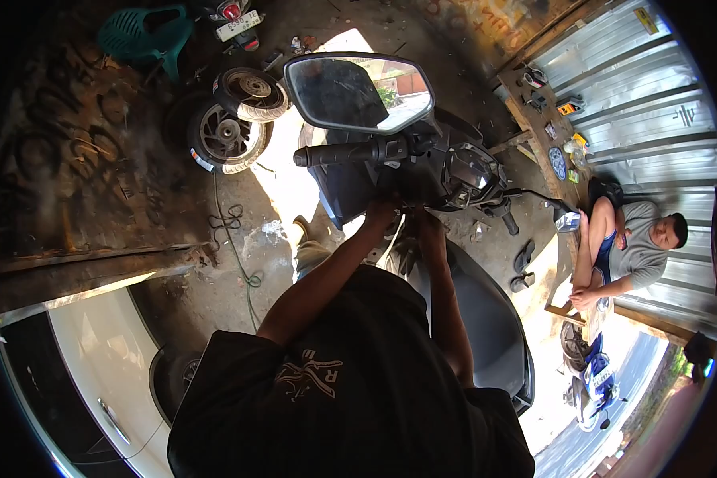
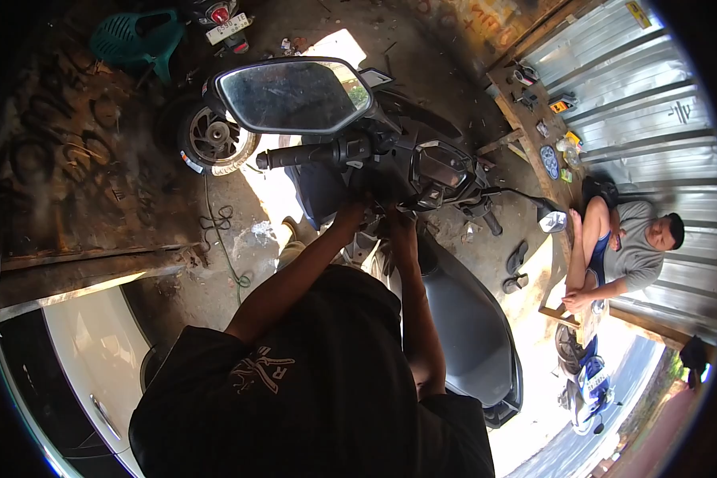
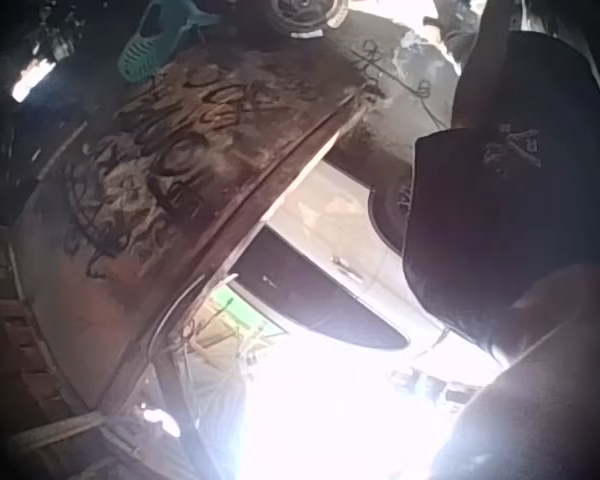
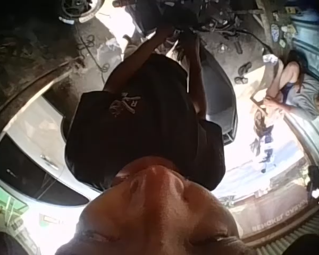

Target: Repairing a motorcycle by organizing tools and working on the front fairing area.

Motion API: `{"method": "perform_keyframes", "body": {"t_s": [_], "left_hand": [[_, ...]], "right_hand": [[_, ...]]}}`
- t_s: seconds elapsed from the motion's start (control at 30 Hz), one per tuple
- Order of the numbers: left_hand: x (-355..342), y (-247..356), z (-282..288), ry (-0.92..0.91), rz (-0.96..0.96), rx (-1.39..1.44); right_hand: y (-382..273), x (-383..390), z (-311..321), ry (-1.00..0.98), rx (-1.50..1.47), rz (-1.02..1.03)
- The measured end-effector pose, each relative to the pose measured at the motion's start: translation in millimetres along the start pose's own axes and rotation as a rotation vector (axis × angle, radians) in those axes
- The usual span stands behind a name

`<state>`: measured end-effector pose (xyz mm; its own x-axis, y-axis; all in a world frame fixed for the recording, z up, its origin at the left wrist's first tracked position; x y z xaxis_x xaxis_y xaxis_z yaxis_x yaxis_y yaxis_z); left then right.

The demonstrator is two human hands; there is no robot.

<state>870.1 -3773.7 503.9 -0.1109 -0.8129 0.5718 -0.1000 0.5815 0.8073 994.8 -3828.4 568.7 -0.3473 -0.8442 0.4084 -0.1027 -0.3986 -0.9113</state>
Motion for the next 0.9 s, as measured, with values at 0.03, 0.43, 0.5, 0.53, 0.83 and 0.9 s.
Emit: {"method": "perform_keyframes", "body": {"t_s": [0.03,0.43,0.5,0.53,0.83,0.9], "left_hand": [[-1,-2,-4,0.003,-0.035,-0.038],[-1,-17,1,-0.022,0.097,-0.111],[1,-19,-2,-0.037,0.143,0.068],[1,-24,-3,-0.052,0.19,0.247],[15,-17,-3,-0.194,0.374,0.385],[16,-17,-3,-0.201,0.396,0.365]], "right_hand": [[11,-8,9,-0.014,0.076,0.068],[-26,30,-16,0.317,0.632,0.676],[-27,28,-14,0.34,0.666,0.662],[-23,23,-11,0.292,0.556,0.515],[4,10,-13,0.007,0.287,0.153],[5,11,-9,0.139,0.609,0.38]]}}
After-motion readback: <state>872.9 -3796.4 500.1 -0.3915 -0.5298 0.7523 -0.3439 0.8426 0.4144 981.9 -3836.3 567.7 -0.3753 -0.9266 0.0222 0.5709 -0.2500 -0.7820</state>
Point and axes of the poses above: each hand's wrist, its own x-axis away from the middle knuckle, its own z-axis out of the back of the hand, y = z × x, the point moved 4 cm from there along -x, towards the middle knuckle, and after that the axes turned 7 degrees about y, right-handed, at the moved point
